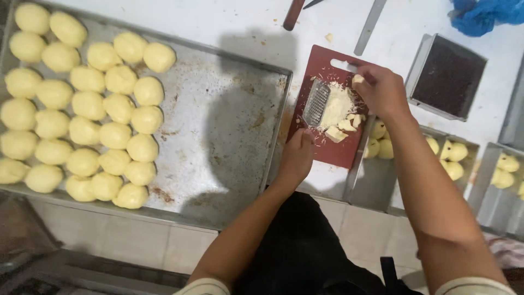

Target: The person grates a block of cheese onto a cutting board using a handheld grater. They then pick up a dough ball and shape it with their hands.

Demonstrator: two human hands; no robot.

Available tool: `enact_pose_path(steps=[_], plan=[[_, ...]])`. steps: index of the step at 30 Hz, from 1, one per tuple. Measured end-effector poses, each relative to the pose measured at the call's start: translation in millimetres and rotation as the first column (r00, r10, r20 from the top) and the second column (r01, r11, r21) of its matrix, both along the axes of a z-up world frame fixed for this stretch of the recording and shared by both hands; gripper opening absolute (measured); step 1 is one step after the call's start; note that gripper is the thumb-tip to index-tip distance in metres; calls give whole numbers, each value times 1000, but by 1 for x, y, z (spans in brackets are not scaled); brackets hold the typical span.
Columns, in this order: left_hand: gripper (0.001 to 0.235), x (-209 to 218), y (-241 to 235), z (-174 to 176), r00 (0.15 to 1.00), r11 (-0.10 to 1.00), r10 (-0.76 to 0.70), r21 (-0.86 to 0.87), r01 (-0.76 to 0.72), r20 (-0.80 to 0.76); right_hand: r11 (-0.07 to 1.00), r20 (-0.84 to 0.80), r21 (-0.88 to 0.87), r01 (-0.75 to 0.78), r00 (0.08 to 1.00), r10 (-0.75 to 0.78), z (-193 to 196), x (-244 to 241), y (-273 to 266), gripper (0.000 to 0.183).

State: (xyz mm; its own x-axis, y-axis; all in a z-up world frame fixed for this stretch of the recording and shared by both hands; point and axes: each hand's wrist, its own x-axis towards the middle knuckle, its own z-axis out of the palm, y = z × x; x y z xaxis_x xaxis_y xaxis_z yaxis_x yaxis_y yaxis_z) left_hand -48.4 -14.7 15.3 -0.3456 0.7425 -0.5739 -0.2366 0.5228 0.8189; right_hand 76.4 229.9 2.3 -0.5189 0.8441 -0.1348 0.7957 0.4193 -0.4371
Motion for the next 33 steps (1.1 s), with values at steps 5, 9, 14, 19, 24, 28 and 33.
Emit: enact_pose_path(steps=[5,9,14,19,24,28,33], plan=[[39,-3,-2,-5,997,1000,-2,-25,0,-75,991,60,-110,-76,995,83,7,-10,-2,33],[35,12,5,-49,983,995,60,84,-46,-171,985,29,-133,-108,993,113,9,2,10,22],[40,-6,1,10,996,1000,0,-22,-2,-94,979,38,-201,-40,998,49,71,-64,14,28],[41,-2,-8,-8,998,996,62,61,-62,9,985,-26,17,-171,985,171,-24,-98,78,28],[35,-5,-15,-2,991,991,127,47,-125,-44,942,-21,256,-216,973,228,-86,-103,98,6],[40,-8,-7,-12,997,998,62,31,-61,-48,984,-332,93,-153,927,176,-15,-76,53,16],[41,-5,3,-28,1000,989,2,145,-2,1,919,-284,36,-393,877,386,90,-44,-62,12]])
